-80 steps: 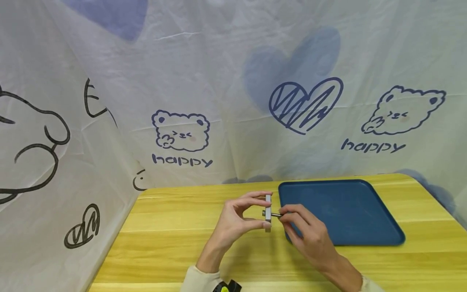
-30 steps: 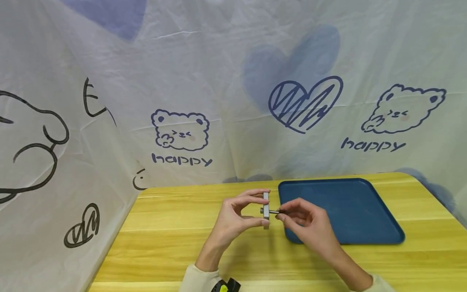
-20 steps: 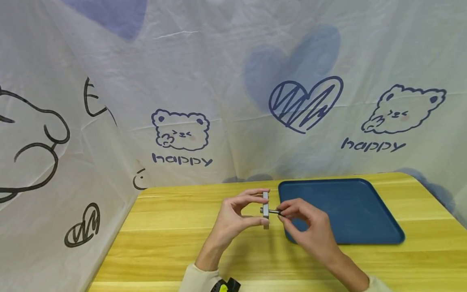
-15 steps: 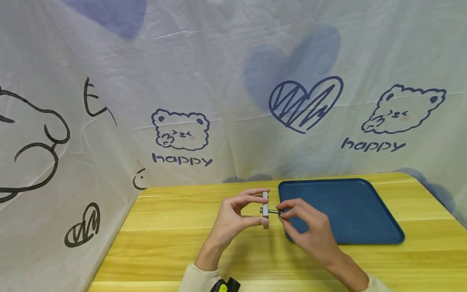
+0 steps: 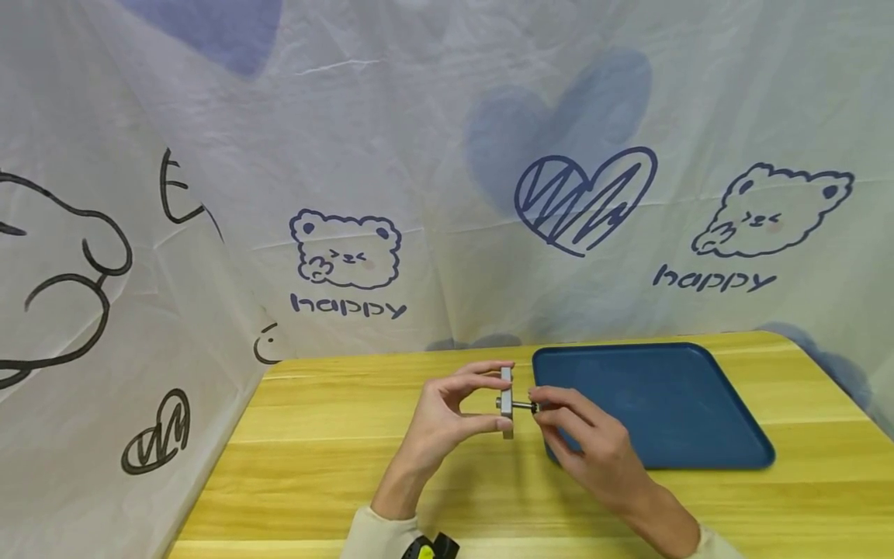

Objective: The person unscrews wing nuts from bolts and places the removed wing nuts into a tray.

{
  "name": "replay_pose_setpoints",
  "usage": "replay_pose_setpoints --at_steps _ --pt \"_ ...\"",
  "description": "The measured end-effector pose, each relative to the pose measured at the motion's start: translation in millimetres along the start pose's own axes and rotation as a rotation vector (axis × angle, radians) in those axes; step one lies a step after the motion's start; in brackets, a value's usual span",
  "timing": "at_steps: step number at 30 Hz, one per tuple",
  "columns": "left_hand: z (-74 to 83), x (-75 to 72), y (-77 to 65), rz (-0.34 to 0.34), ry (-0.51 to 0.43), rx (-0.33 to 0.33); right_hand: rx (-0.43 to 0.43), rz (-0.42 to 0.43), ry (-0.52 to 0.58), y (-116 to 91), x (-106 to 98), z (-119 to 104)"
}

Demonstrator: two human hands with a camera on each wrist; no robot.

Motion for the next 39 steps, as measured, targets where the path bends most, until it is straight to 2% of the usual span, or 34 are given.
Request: replay_pose_setpoints --at_steps 4,7,11,15,22,25,31,35,37,39 --pt "-0.6 0.0 0.2 0.003 0.007 -0.004 0.042 0.004 0.047 -0.3 -1.2 4.6" --pt "-1.0 -0.8 0.2 0.009 0.016 -0.004 0.130 0.013 0.143 -0.3 -3.9 10.8" --pt "-0.7 -1.3 0.3 0.010 0.015 -0.012 0.329 0.067 0.314 -0.1 -10.7 19.2" --pt "0.6 -0.3 0.5 0.008 0.005 -0.003 0.532 0.112 0.382 -2.2 -15.4 28.2" --pt "1.0 3.9 0.4 -0.011 -0.020 0.007 0.914 0.099 0.551 -16.5 -8.0 49.5" --pt "0.8 3.5 0.1 -0.011 -0.014 -0.001 1.028 0.071 0.610 -21.6 -2.7 53.7" --pt "1.9 -0.3 -2.4 -0.002 0.005 0.005 1.105 0.017 0.675 -22.3 7.3 55.8" --pt "0.0 1.8 -1.1 -0.012 0.048 -0.007 1.140 0.012 0.640 -24.8 6.9 56.2" --pt "-1.9 3.9 -0.3 -0.023 0.075 -0.020 1.129 0.010 0.607 -25.9 5.3 54.9" --pt "-3.0 5.1 0.2 -0.031 0.098 -0.034 1.081 0.003 0.578 -25.0 3.9 52.3"
Point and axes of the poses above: each hand's wrist, its own y-axis towards the middle knuckle, its own x-axis out of the palm, z = x × y, the point moved 8 cm from there along y, towards the middle knuckle, and after that the axes turned 11 degrees about y, right-handed, at the moved point
